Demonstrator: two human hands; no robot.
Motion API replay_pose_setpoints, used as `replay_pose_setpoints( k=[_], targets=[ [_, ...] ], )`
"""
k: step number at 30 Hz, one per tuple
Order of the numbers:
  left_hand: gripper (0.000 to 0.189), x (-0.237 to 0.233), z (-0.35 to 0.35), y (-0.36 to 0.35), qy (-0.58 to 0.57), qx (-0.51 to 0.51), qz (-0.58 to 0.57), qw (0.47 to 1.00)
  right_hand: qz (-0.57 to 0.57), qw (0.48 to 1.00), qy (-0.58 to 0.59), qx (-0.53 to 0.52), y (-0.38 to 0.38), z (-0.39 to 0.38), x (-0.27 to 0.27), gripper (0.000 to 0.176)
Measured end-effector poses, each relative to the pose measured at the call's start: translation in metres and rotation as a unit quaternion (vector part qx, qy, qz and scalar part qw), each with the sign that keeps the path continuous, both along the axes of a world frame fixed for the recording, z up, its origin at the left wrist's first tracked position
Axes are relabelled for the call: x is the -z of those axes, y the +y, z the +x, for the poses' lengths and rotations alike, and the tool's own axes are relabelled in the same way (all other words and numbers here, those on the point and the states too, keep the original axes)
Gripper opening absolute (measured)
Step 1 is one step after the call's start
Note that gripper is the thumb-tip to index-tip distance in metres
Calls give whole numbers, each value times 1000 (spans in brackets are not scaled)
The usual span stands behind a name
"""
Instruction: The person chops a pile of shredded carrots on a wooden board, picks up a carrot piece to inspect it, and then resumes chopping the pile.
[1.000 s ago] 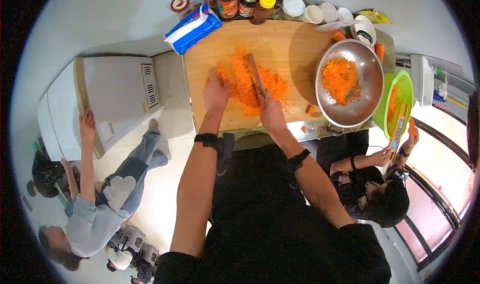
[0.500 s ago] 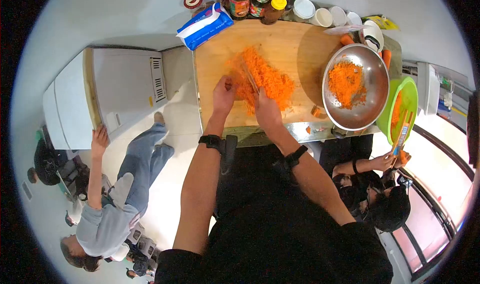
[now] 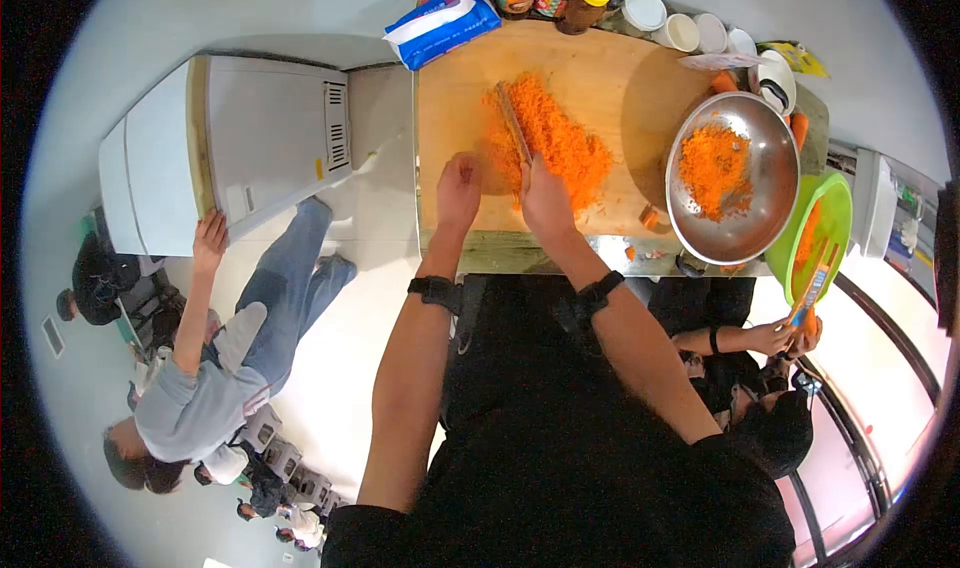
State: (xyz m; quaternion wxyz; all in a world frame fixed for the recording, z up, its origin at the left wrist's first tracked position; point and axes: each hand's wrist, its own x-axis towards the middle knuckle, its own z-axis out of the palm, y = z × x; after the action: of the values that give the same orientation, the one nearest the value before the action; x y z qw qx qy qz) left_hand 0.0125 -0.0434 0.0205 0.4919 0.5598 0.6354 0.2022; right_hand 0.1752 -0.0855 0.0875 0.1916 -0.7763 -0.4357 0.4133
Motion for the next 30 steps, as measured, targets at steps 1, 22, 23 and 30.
replay_pose_setpoints(
  k=[1, 22, 23, 30],
  targets=[
    [24, 6, -1, 0, 10, 14, 3, 1000, 3, 1000, 2, 1, 0, 2, 5, 27],
    [36, -25, 43, -38, 224, 140, -199, 944, 65, 985, -60, -146, -17, 34, 5, 23],
    [36, -12, 45, -39, 215, 140, -220, 941, 15, 993, -44, -105, -11, 35, -10, 26],
    [35, 44, 45, -46, 163, 83, -167, 969, -56, 994, -34, -83, -9, 24, -16, 45]
  ],
)
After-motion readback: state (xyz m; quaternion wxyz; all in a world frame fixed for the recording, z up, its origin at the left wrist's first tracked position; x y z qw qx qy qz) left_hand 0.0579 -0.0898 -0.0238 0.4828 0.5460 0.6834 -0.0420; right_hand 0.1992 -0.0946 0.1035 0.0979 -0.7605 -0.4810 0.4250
